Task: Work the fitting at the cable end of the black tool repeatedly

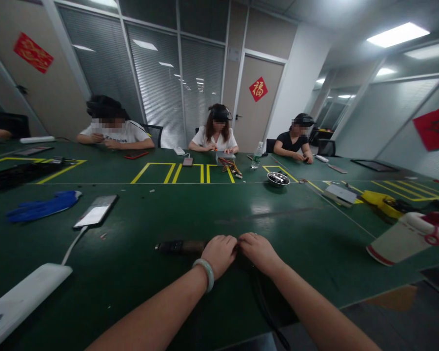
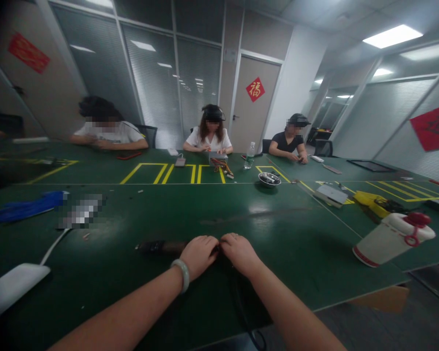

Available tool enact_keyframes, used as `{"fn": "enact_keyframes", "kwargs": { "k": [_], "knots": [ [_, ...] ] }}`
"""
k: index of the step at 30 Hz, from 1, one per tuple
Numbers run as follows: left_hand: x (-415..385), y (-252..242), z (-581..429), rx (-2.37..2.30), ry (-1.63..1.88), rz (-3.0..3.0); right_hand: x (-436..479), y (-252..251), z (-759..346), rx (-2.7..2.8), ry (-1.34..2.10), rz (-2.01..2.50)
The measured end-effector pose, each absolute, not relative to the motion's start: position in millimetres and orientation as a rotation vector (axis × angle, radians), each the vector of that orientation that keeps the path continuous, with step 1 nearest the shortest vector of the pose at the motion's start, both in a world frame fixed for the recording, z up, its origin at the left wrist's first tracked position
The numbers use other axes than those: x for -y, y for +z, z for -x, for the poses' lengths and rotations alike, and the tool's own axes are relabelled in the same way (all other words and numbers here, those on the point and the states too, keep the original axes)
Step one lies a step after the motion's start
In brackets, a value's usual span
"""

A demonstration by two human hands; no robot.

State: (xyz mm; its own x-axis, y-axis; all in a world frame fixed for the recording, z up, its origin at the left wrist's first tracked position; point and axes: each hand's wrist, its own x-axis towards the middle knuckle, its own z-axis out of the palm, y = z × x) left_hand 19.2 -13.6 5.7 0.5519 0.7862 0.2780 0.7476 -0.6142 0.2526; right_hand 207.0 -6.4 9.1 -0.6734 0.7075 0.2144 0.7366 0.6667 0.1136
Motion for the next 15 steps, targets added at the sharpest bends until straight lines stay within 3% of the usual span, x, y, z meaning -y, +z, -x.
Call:
{"fn": "enact_keyframes", "kwargs": {
  "k": [15],
  "knots": [
    [28.5, 27.7, 7.2, -1.280, 0.958, -2.649, -20.5, 11.8, -255.2, 2.580, -0.155, 1.413]
  ]
}}
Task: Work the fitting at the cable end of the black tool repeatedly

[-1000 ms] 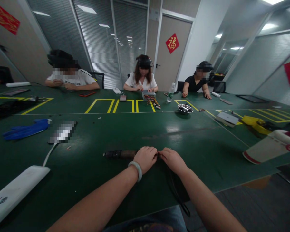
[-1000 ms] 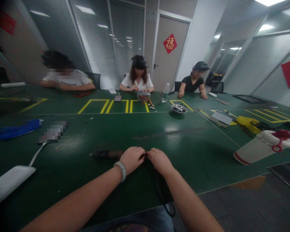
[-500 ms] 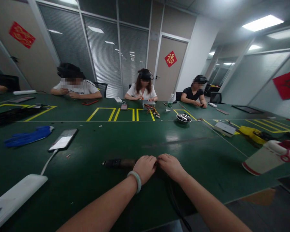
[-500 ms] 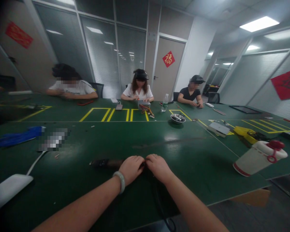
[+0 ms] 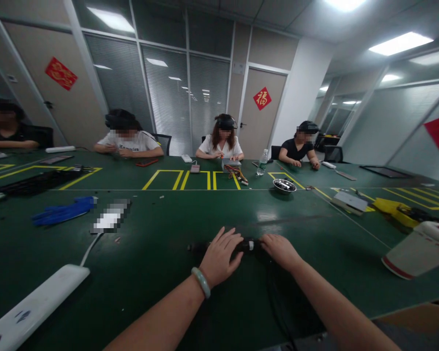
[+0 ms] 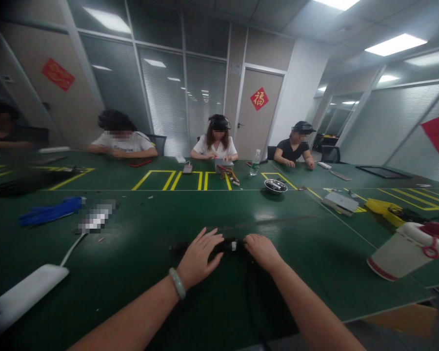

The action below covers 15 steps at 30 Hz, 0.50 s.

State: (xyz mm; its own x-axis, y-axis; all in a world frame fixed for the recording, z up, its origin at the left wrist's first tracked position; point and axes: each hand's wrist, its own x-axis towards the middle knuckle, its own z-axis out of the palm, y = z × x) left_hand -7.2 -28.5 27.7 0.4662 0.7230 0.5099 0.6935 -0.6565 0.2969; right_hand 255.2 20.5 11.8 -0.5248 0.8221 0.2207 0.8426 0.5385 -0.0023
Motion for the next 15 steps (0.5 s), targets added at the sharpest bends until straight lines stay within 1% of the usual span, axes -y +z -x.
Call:
{"fn": "enact_keyframes", "kwargs": {
  "k": [3, 7, 9, 12, 15],
  "knots": [
    [22.7, 25.2, 14.9, -1.395, 0.914, -2.608, -8.5, 13.4, -319.0, 2.435, -0.167, 1.643],
    [10.4, 13.7, 18.5, -1.492, 0.818, -2.556, 36.2, -3.5, -411.1, 2.003, -0.074, 2.219],
    [4.9, 7.8, 17.8, -1.506, 0.774, -2.534, 61.2, -12.6, -441.1, 1.837, -0.089, 2.391],
    [-1.6, -0.1, 17.0, -1.518, 0.680, -2.502, 85.1, -19.0, -458.9, 1.728, -0.153, 2.477],
    [-6.1, -7.7, 19.4, -1.527, 0.520, -2.459, 88.1, -18.3, -461.1, 1.707, -0.190, 2.495]
  ]
}}
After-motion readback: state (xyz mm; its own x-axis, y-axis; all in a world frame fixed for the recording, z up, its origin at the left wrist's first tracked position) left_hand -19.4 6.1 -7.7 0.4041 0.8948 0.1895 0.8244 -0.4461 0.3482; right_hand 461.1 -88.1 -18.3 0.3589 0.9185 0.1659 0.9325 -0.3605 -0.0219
